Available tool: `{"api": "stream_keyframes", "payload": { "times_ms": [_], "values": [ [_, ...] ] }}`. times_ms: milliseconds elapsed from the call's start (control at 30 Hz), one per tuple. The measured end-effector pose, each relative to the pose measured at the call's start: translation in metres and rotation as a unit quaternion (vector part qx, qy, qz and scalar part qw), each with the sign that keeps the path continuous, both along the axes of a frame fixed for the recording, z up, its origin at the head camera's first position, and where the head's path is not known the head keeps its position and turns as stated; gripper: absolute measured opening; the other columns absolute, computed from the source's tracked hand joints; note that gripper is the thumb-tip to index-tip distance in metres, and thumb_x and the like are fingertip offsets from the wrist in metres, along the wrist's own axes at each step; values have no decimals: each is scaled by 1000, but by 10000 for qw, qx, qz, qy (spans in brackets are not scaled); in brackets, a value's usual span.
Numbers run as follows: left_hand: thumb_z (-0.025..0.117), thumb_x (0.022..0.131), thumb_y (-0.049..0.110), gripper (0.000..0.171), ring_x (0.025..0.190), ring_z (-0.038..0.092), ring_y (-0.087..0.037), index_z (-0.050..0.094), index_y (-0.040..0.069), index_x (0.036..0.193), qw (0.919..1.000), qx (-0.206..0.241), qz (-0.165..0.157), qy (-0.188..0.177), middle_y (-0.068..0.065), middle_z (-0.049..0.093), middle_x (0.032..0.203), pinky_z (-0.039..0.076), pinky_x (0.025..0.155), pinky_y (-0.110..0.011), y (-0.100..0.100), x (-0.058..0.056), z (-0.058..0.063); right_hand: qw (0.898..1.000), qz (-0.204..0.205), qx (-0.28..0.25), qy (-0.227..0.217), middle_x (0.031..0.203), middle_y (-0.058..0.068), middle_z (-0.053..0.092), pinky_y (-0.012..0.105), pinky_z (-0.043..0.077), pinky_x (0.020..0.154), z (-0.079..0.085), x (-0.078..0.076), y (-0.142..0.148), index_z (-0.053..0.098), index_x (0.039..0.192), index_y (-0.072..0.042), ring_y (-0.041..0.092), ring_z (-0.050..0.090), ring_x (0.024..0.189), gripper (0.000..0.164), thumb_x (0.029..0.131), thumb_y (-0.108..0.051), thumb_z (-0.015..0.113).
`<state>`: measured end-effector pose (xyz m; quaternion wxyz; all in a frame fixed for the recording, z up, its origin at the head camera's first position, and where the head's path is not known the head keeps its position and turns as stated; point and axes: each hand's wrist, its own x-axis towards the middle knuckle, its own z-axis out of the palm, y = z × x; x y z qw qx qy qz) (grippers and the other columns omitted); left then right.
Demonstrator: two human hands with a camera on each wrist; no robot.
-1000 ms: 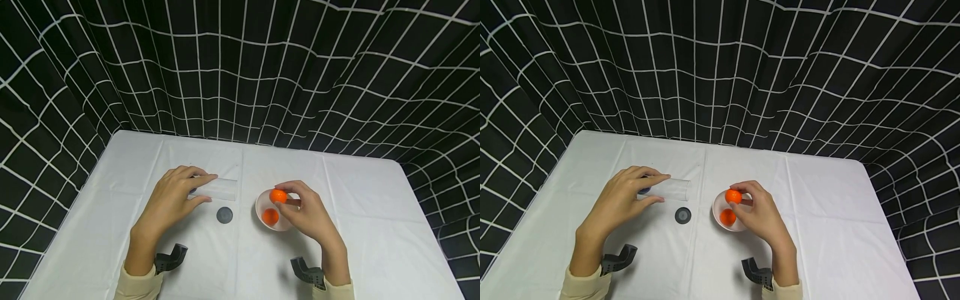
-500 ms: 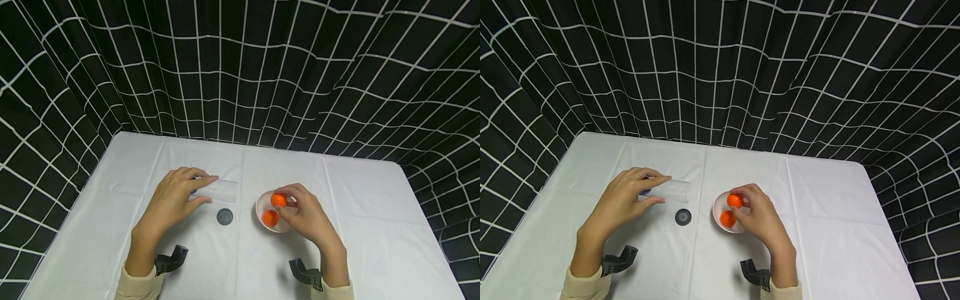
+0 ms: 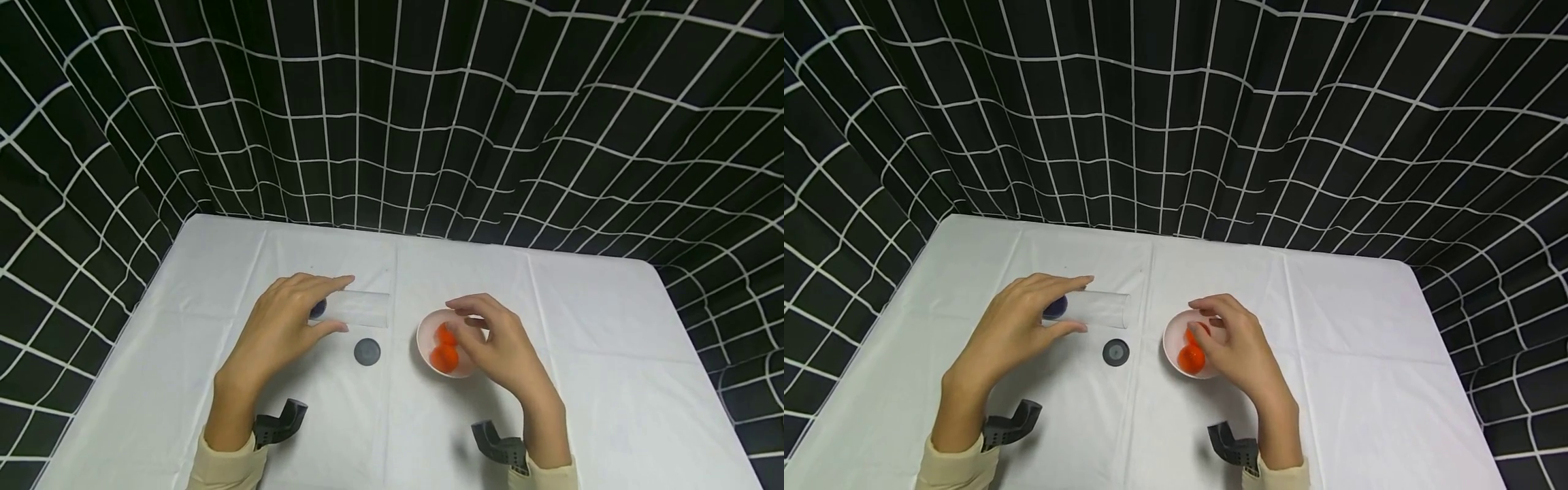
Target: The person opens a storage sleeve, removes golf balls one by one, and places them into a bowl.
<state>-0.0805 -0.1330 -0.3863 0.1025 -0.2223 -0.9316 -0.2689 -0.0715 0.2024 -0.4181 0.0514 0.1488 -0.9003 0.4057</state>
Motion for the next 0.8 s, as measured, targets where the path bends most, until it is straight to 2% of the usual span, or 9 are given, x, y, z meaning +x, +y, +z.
{"api": "stream_keyframes", "payload": {
  "times_ms": [167,300,433,567,600,633,800],
  "values": [
    [89,85,35,51,126,66,-20,74,28,134,10000,11,-56,-10,6,76,128,50,109,-46,1,0,0,9990,335,-307,-51,122,11,74,43,64,96,-1,0,-12,73,123,-5,29,77,109,25,98,-9,74],
    [90,84,31,51,123,66,-23,75,27,132,9996,-80,-140,232,2,75,123,49,108,-47,3,-2,-1,9950,484,-874,-9,126,11,71,35,64,96,-4,-2,-22,72,125,-5,32,75,110,28,97,-2,74],
    [92,81,27,51,120,65,-25,77,26,131,9984,-163,-197,501,0,74,121,47,110,-47,1,-2,-3,9870,374,-1558,-134,132,12,67,25,62,97,-8,-4,-32,71,127,-5,22,75,107,33,95,1,75],
    [93,80,26,52,119,64,-24,77,26,130,9974,-194,-247,649,-1,73,120,45,112,-46,1,-3,-3,9730,207,-2170,-765,131,13,70,19,60,96,-9,-4,-45,71,128,-7,9,74,104,31,97,-5,74],
    [93,80,26,52,119,64,-24,77,26,129,9972,-195,-253,672,-1,73,120,45,111,-46,1,-3,-3,9696,143,-2245,-962,128,13,71,17,60,88,-9,-4,-48,72,128,-9,7,74,97,31,97,-7,74],
    [93,80,26,52,119,64,-24,77,26,129,9971,-201,-254,690,-1,73,120,45,111,-46,1,-3,-3,9689,31,-2211,-1109,126,12,74,15,59,86,-9,-4,-52,73,127,-11,4,74,97,30,97,-11,74],
    [92,80,28,50,119,64,-24,78,26,128,9971,-230,-252,686,-1,74,119,45,111,-46,3,-4,-3,9491,60,-2640,-1717,127,24,71,21,63,87,-12,-5,-66,69,132,-3,9,74,101,34,99,-11,71]
  ]
}}
